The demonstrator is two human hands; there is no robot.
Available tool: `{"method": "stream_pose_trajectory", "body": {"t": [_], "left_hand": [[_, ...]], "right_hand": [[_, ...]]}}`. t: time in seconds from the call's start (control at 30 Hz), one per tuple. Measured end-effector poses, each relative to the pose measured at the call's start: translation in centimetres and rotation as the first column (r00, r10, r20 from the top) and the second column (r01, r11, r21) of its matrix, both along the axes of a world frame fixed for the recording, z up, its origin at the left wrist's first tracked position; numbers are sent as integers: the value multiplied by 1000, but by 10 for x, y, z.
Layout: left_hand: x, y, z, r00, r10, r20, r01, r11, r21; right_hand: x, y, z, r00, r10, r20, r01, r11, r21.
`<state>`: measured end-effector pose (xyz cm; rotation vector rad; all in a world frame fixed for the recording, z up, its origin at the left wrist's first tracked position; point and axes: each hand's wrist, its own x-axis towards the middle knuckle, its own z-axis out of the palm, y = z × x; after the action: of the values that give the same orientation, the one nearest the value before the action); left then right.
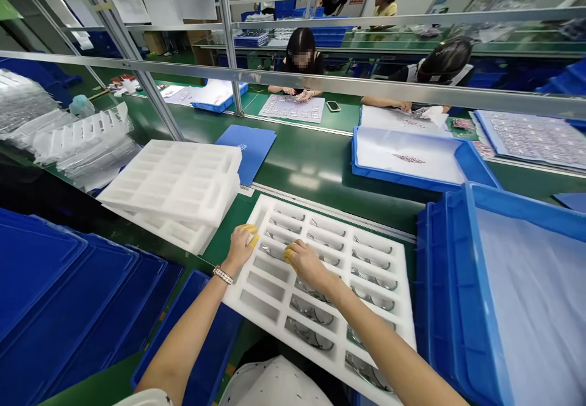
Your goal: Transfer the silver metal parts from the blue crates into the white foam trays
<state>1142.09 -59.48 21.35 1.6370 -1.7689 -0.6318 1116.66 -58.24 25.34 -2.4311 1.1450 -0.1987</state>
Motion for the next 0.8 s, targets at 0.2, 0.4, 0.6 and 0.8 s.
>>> {"method": "stream_pose_trajectory", "body": {"t": [0.2,0.4,0.6,0.8], "left_hand": [[-5,4,-10,999,38,38,-36,998,-43],[-8,8,-5,985,-8,169,15,999,-37],[-14,6,-2,957,-4,291,16,999,-38],[-19,1,-15,884,-28,467,39,999,-15]], "right_hand": [[15,1,-19,996,-50,-67,50,999,-7],[14,7,-34,983,-142,-117,140,990,-23],[35,-4,-15,967,-157,-202,166,986,28],[4,9,16,970,-189,-155,199,979,51]]}}
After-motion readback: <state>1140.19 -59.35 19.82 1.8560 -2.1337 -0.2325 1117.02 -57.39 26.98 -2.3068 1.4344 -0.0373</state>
